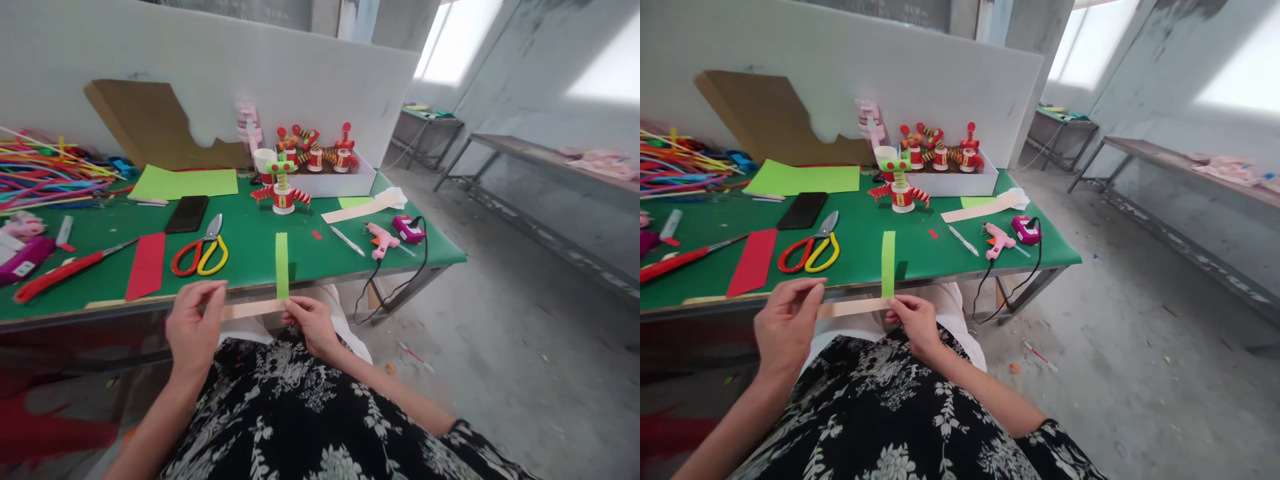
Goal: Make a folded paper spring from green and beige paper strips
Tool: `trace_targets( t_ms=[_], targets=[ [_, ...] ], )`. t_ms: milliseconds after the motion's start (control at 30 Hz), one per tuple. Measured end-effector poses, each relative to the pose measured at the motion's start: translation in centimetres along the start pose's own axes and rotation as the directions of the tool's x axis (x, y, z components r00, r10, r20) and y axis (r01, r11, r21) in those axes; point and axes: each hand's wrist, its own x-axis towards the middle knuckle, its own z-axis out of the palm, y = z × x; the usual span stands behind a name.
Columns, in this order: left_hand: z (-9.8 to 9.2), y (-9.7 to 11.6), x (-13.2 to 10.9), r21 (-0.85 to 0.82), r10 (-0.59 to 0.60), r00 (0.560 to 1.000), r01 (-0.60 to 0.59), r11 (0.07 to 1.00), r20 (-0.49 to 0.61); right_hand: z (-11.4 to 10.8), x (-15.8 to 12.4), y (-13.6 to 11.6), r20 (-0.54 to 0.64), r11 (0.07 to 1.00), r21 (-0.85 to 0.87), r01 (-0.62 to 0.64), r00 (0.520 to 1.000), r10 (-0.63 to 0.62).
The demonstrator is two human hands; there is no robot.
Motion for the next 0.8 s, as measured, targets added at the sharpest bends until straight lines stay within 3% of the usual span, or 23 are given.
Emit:
trace_targets(
  t_ms=[67,133,267,400,567,700,800],
  targets=[
    [-0.3,1.0,0.5,0.143,0.151,0.963,-0.185,0.972,0.223,0.1,-0.1,0.1,0.055,1.000,-0.027,-0.015,0.998,0.016],
    [0.0,1.8,0.7,0.210,0.166,0.890,-0.275,0.938,0.425,0.3,-0.2,0.1,0.099,0.998,-0.057,-0.007,0.995,0.012],
    [1.2,2.1,0.8,0.252,0.084,0.807,-0.280,0.926,0.585,0.2,-0.4,-0.1,0.119,0.993,-0.114,0.038,0.993,-0.025],
    [1.4,1.6,1.0,0.165,0.056,0.803,-0.189,0.968,0.593,0.1,-0.5,-0.4,0.119,0.986,-0.152,0.061,0.992,-0.043],
    [1.6,1.2,0.8,0.008,0.059,0.854,-0.075,0.997,0.517,0.2,-0.5,-0.1,0.136,0.996,-0.086,0.006,0.991,0.006],
    [1.9,1.1,0.3,-0.044,0.123,0.886,-0.115,0.992,0.448,0.1,-0.3,0.2,0.142,0.999,-0.010,-0.047,0.989,0.048],
    [1.7,1.1,-0.1,-0.023,0.222,0.878,-0.235,0.972,0.423,0.0,-0.4,0.2,0.158,0.997,0.023,-0.072,0.985,0.068]
  ],
)
